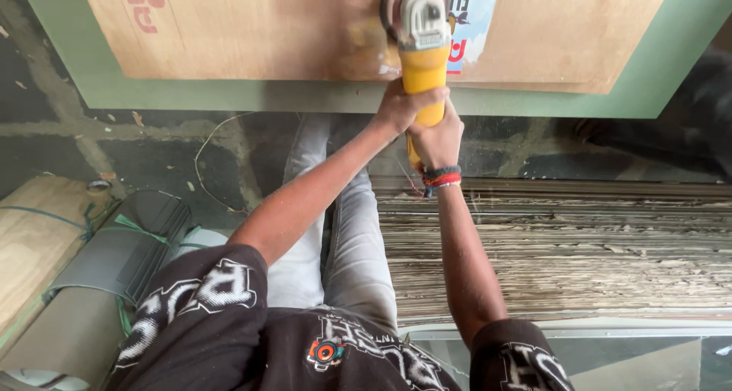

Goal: The person sands a wooden board using a power sander, moving it across the surface and edges while another person helps to steady the workpiece.

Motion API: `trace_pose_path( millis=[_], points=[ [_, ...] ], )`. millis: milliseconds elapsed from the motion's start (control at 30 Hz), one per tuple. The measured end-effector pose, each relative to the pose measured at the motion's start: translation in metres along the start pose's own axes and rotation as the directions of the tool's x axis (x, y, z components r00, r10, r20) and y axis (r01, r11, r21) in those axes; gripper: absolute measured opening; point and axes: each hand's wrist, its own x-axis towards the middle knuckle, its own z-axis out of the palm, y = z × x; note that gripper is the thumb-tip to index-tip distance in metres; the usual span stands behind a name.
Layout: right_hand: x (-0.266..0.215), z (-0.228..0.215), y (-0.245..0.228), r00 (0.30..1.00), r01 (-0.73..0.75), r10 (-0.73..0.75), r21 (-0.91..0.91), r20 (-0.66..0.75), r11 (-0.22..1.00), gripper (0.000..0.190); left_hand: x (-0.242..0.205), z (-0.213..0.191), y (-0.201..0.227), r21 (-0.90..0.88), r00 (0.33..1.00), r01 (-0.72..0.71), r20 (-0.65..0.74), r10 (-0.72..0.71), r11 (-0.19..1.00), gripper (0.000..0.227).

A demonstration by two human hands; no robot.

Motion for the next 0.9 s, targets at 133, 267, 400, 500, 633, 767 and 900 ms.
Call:
trace_pose_path(
  millis=[133,267,400,500,633,767,900],
  points=[
    [0.009,-0.001,-0.022,1.000,0.007,-0.007,-0.004,-0.026,1.000,0.050,0.016,0.000,0.028,-0.024,0.998,-0.058,0.009,0.059,0.998,0.042],
    [0.020,-0.001,-0.029,1.000,0.003,-0.003,0.008,-0.025,1.000,0.049,0.039,-0.001,0.044,-0.089,0.999,0.025,0.023,-0.023,0.996,0.043],
    [0.043,0.003,-0.033,1.000,0.009,-0.008,0.044,-0.014,0.999,0.045,0.049,-0.002,0.054,0.010,1.000,0.000,0.007,0.000,1.000,0.042],
    [0.044,0.001,-0.046,1.000,-0.029,0.029,0.077,-0.007,0.997,0.044,0.045,0.000,0.068,-0.064,0.998,0.051,0.047,-0.048,0.997,0.043],
    [0.038,-0.004,-0.060,0.999,-0.037,0.038,0.021,-0.029,0.999,0.046,0.054,0.002,0.077,-0.090,0.999,-0.006,0.051,0.011,0.996,0.043],
    [0.061,0.002,-0.052,0.995,0.099,-0.098,0.109,-0.012,0.989,0.047,0.073,-0.006,0.062,0.095,0.999,0.050,-0.006,-0.050,0.994,0.042],
    [0.081,0.008,-0.042,0.999,0.039,-0.040,0.054,0.000,0.998,0.042,0.067,-0.012,0.051,0.125,0.997,0.074,-0.012,-0.073,0.989,0.044]
  ],
)
